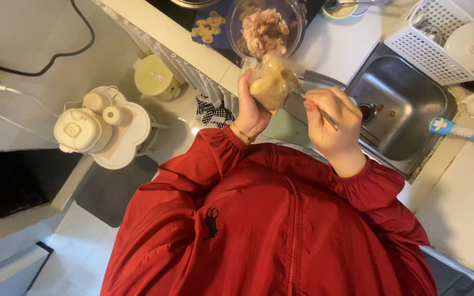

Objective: The person adds a powder from a plastic bag to a bowl of raw meat using a spoon and then mixes the ingredients together by hand.

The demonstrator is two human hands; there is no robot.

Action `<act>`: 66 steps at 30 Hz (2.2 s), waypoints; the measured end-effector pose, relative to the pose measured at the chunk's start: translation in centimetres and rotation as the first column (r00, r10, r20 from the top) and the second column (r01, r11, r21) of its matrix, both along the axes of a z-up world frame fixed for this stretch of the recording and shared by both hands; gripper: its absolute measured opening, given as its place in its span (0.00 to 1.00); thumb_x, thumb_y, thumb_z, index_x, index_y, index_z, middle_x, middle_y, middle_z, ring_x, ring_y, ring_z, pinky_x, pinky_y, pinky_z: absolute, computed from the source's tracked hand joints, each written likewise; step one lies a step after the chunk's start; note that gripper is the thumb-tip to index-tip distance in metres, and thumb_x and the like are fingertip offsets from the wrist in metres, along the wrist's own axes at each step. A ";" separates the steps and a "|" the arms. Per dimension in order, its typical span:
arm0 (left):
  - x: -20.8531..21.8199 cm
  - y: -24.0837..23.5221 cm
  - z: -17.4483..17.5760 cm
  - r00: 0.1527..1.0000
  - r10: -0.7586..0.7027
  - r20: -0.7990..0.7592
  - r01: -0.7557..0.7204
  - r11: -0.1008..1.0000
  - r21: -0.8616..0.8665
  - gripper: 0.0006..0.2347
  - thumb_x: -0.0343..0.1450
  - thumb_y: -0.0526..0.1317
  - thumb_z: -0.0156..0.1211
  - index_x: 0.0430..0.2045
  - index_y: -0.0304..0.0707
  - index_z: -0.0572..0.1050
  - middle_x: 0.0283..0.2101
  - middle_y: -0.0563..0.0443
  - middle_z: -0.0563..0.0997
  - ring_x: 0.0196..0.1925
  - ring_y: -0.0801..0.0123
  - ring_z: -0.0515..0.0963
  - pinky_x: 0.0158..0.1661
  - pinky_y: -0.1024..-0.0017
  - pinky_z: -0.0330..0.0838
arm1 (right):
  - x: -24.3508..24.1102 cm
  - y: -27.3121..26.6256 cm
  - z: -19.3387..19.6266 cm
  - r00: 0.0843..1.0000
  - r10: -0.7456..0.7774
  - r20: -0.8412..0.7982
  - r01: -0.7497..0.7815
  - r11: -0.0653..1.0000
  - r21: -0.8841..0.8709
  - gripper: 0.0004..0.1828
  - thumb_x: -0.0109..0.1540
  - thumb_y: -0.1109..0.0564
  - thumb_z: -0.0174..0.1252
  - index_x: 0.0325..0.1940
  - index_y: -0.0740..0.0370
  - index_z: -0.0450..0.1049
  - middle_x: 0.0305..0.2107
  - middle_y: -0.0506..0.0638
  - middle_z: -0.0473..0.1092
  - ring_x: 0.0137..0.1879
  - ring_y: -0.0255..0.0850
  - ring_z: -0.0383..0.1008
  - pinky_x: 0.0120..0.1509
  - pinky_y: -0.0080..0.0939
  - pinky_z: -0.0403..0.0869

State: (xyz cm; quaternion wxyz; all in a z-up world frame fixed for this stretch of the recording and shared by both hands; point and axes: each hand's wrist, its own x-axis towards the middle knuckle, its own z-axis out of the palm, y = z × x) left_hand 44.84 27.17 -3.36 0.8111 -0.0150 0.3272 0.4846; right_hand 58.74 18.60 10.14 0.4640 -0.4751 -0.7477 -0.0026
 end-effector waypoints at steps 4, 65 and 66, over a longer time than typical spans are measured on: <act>-0.4 1.3 1.5 1.000 -0.010 -0.010 0.010 1.000 -0.030 0.34 0.68 0.66 0.66 0.58 0.36 0.77 0.53 0.35 0.83 0.49 0.44 0.87 0.50 0.40 0.85 | -0.3 1.9 -1.0 1.000 -0.003 0.001 0.003 0.998 0.061 0.14 0.78 0.58 0.58 0.40 0.64 0.79 0.32 0.51 0.79 0.33 0.51 0.76 0.42 0.45 0.77; -3.7 16.9 0.1 0.914 -0.365 -0.180 0.355 0.931 -0.084 0.24 0.59 0.57 0.67 0.45 0.48 0.77 0.44 0.45 0.79 0.44 0.49 0.82 0.36 0.53 0.84 | 1.9 17.2 -4.1 0.952 0.049 -0.303 -0.182 0.886 -0.427 0.10 0.78 0.68 0.47 0.45 0.71 0.72 0.38 0.60 0.79 0.45 0.47 0.83 0.50 0.41 0.82; -3.8 16.9 0.1 0.913 -0.367 -0.179 0.357 0.930 -0.086 0.24 0.59 0.57 0.67 0.45 0.48 0.77 0.44 0.45 0.79 0.44 0.49 0.82 0.36 0.53 0.84 | 2.4 17.5 -4.2 0.952 0.046 -0.304 -0.180 0.885 -0.429 0.10 0.78 0.68 0.47 0.45 0.71 0.72 0.38 0.60 0.79 0.45 0.47 0.83 0.50 0.41 0.82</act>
